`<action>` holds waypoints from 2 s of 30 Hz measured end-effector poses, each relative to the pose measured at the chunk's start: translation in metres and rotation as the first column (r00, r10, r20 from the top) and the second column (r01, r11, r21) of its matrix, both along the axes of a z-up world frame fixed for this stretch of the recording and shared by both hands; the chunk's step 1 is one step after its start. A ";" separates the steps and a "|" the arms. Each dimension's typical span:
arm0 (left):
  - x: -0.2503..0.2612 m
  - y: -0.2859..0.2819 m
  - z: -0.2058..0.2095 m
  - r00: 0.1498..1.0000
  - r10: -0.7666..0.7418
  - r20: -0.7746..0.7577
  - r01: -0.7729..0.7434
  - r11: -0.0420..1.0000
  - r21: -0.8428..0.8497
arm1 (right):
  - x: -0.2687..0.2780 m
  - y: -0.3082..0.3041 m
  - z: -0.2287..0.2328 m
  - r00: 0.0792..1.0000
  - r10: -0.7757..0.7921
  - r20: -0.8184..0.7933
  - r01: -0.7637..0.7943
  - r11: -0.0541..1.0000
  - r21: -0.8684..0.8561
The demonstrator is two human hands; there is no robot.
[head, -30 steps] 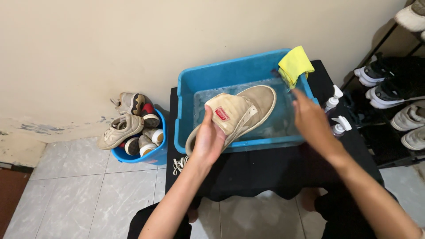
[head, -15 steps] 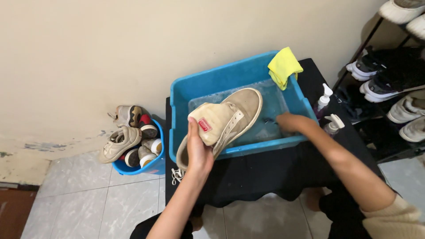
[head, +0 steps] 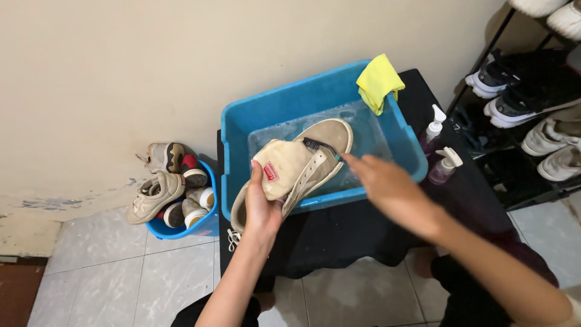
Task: Scrubbing a beige sneaker with a brush in a basin of soapy water to clean it.
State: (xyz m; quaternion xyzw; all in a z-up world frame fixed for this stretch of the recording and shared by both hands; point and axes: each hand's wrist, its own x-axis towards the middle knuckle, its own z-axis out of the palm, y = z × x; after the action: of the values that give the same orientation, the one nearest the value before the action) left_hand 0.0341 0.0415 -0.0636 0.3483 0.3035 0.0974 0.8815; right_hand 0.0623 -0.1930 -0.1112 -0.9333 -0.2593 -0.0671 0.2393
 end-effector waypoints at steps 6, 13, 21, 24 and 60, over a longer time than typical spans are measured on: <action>0.001 -0.003 0.004 1.000 -0.006 -0.007 0.006 0.999 -0.036 | -0.014 0.005 0.015 0.994 -0.035 0.102 0.049 0.990 -0.134; 0.001 -0.001 -0.001 1.000 -0.012 -0.010 0.011 0.998 -0.062 | -0.018 0.005 0.010 0.961 -0.017 0.277 0.099 0.954 -0.284; 0.002 -0.001 -0.002 1.000 -0.019 0.000 0.019 0.999 -0.042 | -0.020 0.013 0.012 0.836 -0.033 0.548 0.234 0.924 -0.301; 0.001 -0.001 -0.003 1.000 -0.005 0.003 0.005 0.998 -0.057 | -0.024 0.009 0.019 0.827 -0.034 0.561 0.217 0.940 -0.262; -0.013 -0.020 0.039 0.984 -0.173 0.049 0.160 0.968 0.193 | 0.007 -0.018 0.062 0.989 -0.012 -0.147 0.070 0.915 0.398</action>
State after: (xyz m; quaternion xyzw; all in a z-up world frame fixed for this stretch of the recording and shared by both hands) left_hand 0.0208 0.0212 -0.0247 0.4509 0.2338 0.0625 0.8591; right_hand 0.0693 -0.2108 -0.0487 -0.8718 -0.2025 -0.0579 0.4423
